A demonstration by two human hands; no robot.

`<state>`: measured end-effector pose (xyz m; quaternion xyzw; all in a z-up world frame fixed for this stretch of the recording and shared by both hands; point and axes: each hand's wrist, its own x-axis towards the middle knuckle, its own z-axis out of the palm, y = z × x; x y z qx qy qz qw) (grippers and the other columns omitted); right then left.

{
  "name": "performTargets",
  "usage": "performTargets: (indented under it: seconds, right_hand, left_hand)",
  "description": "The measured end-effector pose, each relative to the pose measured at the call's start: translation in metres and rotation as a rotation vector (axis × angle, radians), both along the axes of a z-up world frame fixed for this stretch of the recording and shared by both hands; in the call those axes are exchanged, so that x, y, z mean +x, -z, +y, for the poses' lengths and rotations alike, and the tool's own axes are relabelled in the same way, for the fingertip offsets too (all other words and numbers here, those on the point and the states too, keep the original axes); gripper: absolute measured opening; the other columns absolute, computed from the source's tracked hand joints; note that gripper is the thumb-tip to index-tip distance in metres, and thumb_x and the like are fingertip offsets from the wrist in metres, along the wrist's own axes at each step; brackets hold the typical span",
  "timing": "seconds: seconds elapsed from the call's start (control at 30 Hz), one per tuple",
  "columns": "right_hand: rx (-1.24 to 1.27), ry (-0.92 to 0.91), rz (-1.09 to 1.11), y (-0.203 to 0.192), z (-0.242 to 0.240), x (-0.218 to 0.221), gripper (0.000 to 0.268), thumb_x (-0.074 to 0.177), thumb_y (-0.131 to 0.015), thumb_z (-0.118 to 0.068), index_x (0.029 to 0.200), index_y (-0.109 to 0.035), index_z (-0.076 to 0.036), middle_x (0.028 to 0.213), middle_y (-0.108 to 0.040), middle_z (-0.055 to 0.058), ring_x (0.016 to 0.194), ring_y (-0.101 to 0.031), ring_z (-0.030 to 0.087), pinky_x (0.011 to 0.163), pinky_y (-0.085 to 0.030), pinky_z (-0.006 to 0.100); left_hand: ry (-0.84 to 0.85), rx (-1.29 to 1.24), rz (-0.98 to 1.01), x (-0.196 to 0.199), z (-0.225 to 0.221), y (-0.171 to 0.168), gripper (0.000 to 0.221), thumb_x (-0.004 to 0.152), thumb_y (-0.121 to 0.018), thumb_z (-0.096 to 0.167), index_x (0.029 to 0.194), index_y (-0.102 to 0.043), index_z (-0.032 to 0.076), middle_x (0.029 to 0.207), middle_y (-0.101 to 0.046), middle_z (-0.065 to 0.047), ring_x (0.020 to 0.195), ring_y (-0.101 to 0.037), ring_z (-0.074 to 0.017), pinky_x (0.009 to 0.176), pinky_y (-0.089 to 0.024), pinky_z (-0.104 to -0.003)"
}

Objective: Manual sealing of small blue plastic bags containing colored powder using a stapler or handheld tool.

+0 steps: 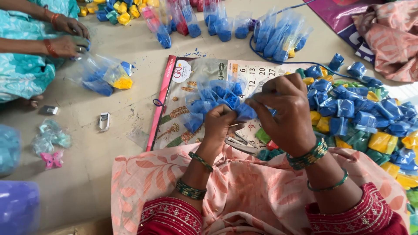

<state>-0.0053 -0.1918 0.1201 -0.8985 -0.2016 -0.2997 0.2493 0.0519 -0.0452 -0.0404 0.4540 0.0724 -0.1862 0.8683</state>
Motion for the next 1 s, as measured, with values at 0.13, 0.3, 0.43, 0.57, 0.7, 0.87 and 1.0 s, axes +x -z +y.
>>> performTargets:
  seconds: [0.13, 0.3, 0.43, 0.57, 0.7, 0.87, 1.0]
  right_hand:
    - [0.011, -0.008, 0.001, 0.003, 0.003, 0.001, 0.007, 0.084, -0.083, -0.009, 0.089, -0.079, -0.007, 0.092, -0.064, 0.004, 0.095, -0.056, 0.026, 0.088, -0.043, 0.04]
    - [0.006, -0.088, 0.162, -0.009, -0.009, 0.006, 0.018, 0.081, -0.087, -0.019, 0.093, -0.08, -0.008, 0.102, -0.063, 0.007, 0.103, -0.05, 0.029, 0.092, -0.042, 0.041]
    - [-0.024, -0.092, 0.167, -0.023, -0.01, 0.002, 0.026, 0.073, -0.089, -0.026, 0.091, -0.08, -0.009, 0.107, -0.06, 0.011, 0.108, -0.048, 0.031, 0.092, -0.041, 0.042]
    - [0.023, -0.092, 0.13, -0.003, -0.005, 0.003, 0.02, 0.076, -0.089, -0.021, 0.09, -0.08, -0.008, 0.102, -0.062, 0.009, 0.104, -0.049, 0.031, 0.091, -0.042, 0.041]
    - [0.078, -0.103, 0.073, -0.002, 0.003, -0.006, 0.01, 0.083, -0.084, -0.013, 0.09, -0.08, -0.008, 0.1, -0.063, 0.006, 0.105, -0.051, 0.029, 0.094, -0.042, 0.042]
    - [-0.018, -0.088, 0.085, -0.013, -0.006, -0.001, 0.014, 0.08, -0.086, -0.02, 0.09, -0.08, -0.011, 0.105, -0.063, 0.007, 0.109, -0.051, 0.031, 0.099, -0.041, 0.044]
    - [-0.06, -0.223, 0.275, -0.043, -0.03, -0.004, 0.029, 0.076, -0.085, -0.024, 0.102, -0.079, -0.012, 0.117, -0.056, 0.014, 0.117, -0.05, 0.035, 0.099, -0.042, 0.046]
  left_hand:
    - [0.007, 0.07, -0.109, 0.007, -0.009, 0.049, 0.028, 0.097, -0.065, -0.001, 0.071, -0.054, 0.005, 0.07, -0.061, -0.004, 0.063, -0.068, -0.0164, 0.058, -0.06, -0.031]
    - [0.138, -0.115, -0.043, -0.007, 0.001, 0.019, 0.029, 0.09, -0.067, -0.001, 0.068, -0.052, 0.007, 0.072, -0.063, -0.003, 0.07, -0.072, -0.0161, 0.07, -0.068, -0.036]
    - [0.16, -0.116, 0.004, -0.008, 0.005, 0.009, 0.023, 0.09, -0.067, 0.001, 0.07, -0.055, 0.007, 0.073, -0.065, -0.004, 0.07, -0.073, -0.0163, 0.07, -0.068, -0.036]
    - [0.14, -0.097, -0.027, -0.009, 0.003, 0.012, 0.026, 0.092, -0.068, 0.003, 0.071, -0.054, 0.007, 0.071, -0.064, -0.004, 0.069, -0.073, -0.0174, 0.067, -0.067, -0.036]
    - [0.128, -0.05, -0.015, -0.007, 0.004, 0.005, 0.027, 0.091, -0.067, 0.005, 0.069, -0.052, 0.008, 0.071, -0.069, -0.01, 0.063, -0.074, -0.0217, 0.06, -0.064, -0.035]
    - [0.203, -0.046, 0.005, -0.007, 0.002, 0.041, 0.016, 0.094, -0.067, 0.008, 0.08, -0.06, 0.003, 0.077, -0.069, -0.01, 0.068, -0.074, -0.0209, 0.064, -0.067, -0.037]
    - [0.351, -0.127, 0.089, -0.006, 0.011, 0.013, 0.017, 0.094, -0.065, 0.013, 0.103, -0.071, 0.0, 0.09, -0.076, -0.011, 0.075, -0.075, -0.0195, 0.068, -0.066, -0.036]
